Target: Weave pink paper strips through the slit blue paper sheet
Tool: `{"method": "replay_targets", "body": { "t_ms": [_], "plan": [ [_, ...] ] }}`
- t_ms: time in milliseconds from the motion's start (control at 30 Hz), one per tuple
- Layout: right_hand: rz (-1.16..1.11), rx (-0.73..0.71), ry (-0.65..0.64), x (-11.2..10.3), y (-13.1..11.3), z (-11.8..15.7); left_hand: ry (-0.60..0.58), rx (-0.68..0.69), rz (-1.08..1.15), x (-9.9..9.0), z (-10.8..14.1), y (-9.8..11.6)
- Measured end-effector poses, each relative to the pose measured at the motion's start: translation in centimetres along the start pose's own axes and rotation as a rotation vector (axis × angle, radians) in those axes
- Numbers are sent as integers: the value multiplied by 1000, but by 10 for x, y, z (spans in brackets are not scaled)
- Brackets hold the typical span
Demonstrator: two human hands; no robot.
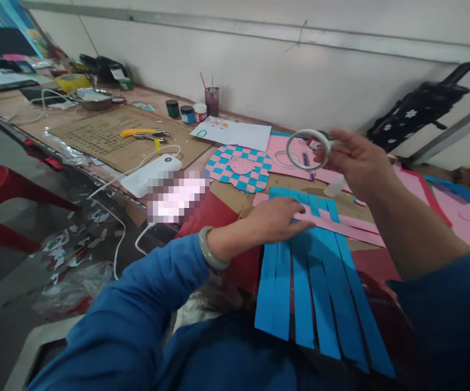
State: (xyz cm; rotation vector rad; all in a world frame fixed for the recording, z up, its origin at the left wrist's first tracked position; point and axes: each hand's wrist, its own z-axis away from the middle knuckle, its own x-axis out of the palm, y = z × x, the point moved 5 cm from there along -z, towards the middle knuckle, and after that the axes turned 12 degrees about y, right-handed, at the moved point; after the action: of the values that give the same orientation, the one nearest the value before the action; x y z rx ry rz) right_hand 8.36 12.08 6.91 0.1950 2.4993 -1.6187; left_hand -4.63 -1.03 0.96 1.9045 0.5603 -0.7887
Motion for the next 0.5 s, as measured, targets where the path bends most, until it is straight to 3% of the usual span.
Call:
{"method": "replay_targets", "body": {
  "t_ms": [100, 167, 300, 400, 500],
  "plan": [
    [-185, 124, -70, -21, -25, 46, 322, -358, 420, -21, -6, -18],
    [-230, 159, -90, -32, -34, 72, 433, -471, 719, -28, -6, -22],
    [-194, 175, -118, -44, -32, 104, 248, -450, 1115, -28, -4, -2],
    [-91, 124, -190, -48, -31, 116, 185, -426, 1061, -30, 4, 14],
    [118, -26, -250, -51, -42, 123, 176, -300, 870, -34, 10, 31]
  ]
}}
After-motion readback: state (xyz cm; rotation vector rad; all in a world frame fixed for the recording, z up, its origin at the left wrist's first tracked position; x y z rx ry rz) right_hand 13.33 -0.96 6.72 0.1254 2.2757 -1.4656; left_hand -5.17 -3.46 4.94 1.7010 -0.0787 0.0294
